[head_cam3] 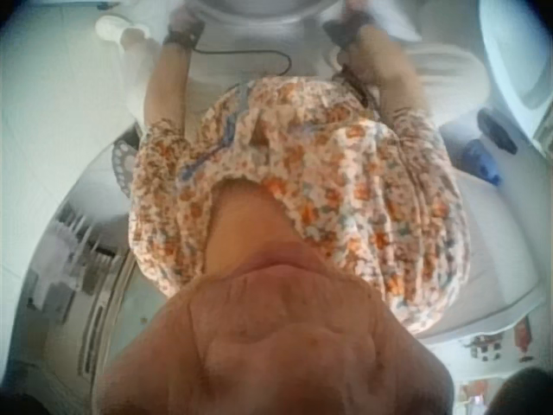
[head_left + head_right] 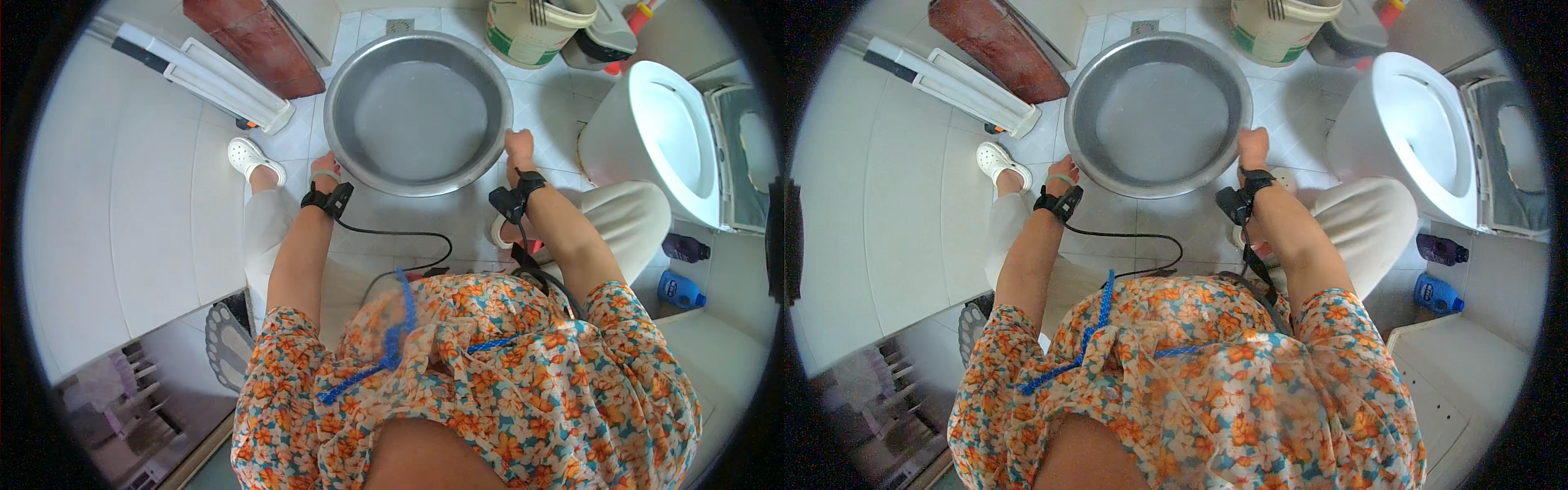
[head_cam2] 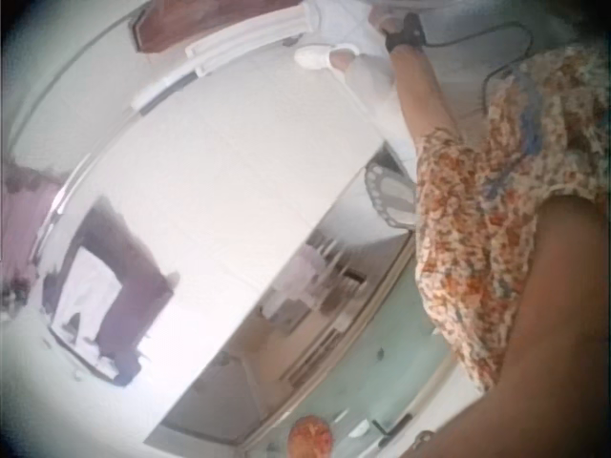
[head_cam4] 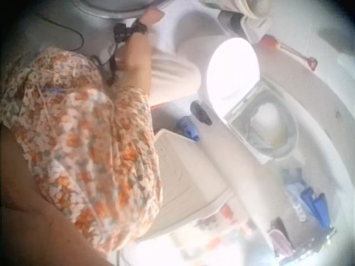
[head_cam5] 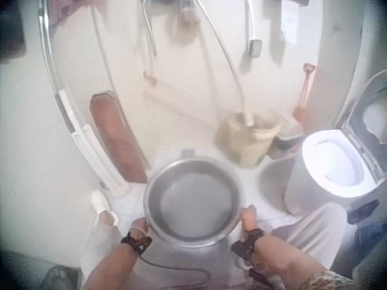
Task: The person washes black garments by hand using a washboard in a basin of water and then empties the basin into a toilet.
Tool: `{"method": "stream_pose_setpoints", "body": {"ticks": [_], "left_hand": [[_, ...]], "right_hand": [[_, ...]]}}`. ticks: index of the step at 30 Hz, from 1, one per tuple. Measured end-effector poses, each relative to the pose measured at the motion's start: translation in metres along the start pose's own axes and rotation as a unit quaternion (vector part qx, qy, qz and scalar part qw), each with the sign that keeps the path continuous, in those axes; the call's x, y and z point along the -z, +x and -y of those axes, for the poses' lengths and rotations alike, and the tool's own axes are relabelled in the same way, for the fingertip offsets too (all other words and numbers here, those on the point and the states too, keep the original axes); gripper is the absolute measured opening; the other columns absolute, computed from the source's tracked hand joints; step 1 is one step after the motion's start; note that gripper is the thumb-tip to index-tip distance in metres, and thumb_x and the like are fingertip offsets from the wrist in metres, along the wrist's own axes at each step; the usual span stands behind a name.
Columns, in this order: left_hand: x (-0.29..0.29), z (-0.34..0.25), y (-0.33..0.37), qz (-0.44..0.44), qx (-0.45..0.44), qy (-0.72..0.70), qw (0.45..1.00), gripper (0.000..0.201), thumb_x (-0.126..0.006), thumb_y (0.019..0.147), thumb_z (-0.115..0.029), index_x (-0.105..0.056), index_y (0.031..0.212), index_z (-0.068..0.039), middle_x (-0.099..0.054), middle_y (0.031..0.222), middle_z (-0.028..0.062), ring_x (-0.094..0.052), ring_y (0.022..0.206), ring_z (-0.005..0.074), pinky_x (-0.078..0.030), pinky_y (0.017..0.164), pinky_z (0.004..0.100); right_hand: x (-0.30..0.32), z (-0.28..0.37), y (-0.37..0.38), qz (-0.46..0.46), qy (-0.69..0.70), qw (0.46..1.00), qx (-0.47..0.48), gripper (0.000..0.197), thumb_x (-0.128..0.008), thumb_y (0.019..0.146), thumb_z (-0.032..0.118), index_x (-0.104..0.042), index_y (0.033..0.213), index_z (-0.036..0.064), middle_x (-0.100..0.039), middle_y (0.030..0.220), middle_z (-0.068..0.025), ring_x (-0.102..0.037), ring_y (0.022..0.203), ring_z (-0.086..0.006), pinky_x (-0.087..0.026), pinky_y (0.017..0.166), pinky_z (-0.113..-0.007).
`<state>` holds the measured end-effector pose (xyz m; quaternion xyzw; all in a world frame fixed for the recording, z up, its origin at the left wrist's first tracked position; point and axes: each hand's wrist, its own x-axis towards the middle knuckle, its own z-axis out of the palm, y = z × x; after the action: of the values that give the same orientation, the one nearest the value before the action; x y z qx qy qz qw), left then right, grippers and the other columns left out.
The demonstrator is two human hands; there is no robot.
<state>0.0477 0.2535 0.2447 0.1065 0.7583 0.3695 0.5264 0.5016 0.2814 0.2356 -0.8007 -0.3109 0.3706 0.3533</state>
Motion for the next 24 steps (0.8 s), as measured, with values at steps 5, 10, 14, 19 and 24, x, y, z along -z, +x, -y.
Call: {"method": "stream_pose_setpoints", "body": {"ticks": [5,10,14,19,24], "left_hand": [[0.004,-0.019,0.019,-0.008,-0.151,0.092,0.984,0.041,-0.063,0.089,-0.036,-0.063,0.096,0.004,-0.061,0.076,0.0105,-0.056,0.065,0.0207,-0.043,0.056,0.0359],[-0.012,-0.049,0.051,-0.066,-0.283,0.320,0.902,0.056,-0.068,0.086,-0.044,-0.060,0.108,0.007,-0.067,0.096,0.0255,-0.064,0.086,0.0386,-0.050,0.080,0.0454],[-0.034,-0.052,0.073,-0.173,-0.320,0.396,0.843,0.060,-0.075,0.078,-0.048,-0.061,0.099,0.007,-0.066,0.095,0.0282,-0.063,0.089,0.0458,-0.050,0.079,0.0480],[-0.036,-0.029,0.063,-0.179,-0.336,0.403,0.832,0.059,-0.076,0.075,-0.049,-0.057,0.084,0.006,-0.063,0.083,0.0261,-0.059,0.077,0.0449,-0.046,0.071,0.0500],[-0.008,0.003,0.044,-0.206,-0.298,0.300,0.882,0.058,-0.079,0.073,-0.045,-0.051,0.075,0.006,-0.053,0.069,0.0186,-0.045,0.063,0.0340,-0.043,0.064,0.0461]], "right_hand": [[-0.005,-0.028,0.023,-0.032,-0.107,0.991,0.073,0.044,-0.067,0.088,0.031,-0.062,0.096,-0.0121,-0.067,0.088,-0.0285,-0.067,0.084,-0.0414,-0.051,0.074,-0.044],[-0.011,-0.019,0.020,0.020,0.017,0.999,0.041,0.039,-0.075,0.084,0.027,-0.063,0.094,-0.0082,-0.067,0.084,-0.0202,-0.063,0.076,-0.0266,-0.049,0.070,-0.039],[-0.017,-0.003,0.026,-0.031,0.058,0.997,0.034,0.029,-0.077,0.084,0.019,-0.056,0.082,-0.0008,-0.056,0.074,-0.0030,-0.046,0.065,-0.0128,-0.040,0.058,-0.033],[-0.012,-0.007,0.048,-0.073,0.058,0.996,-0.012,0.026,-0.079,0.082,0.018,-0.058,0.082,0.0016,-0.058,0.075,-0.0022,-0.046,0.064,-0.0123,-0.041,0.058,-0.032],[-0.004,0.019,0.004,-0.030,0.102,0.994,-0.031,0.023,-0.079,0.080,0.015,-0.060,0.084,0.0009,-0.060,0.076,-0.0014,-0.048,0.066,-0.0118,-0.040,0.060,-0.030]]}}
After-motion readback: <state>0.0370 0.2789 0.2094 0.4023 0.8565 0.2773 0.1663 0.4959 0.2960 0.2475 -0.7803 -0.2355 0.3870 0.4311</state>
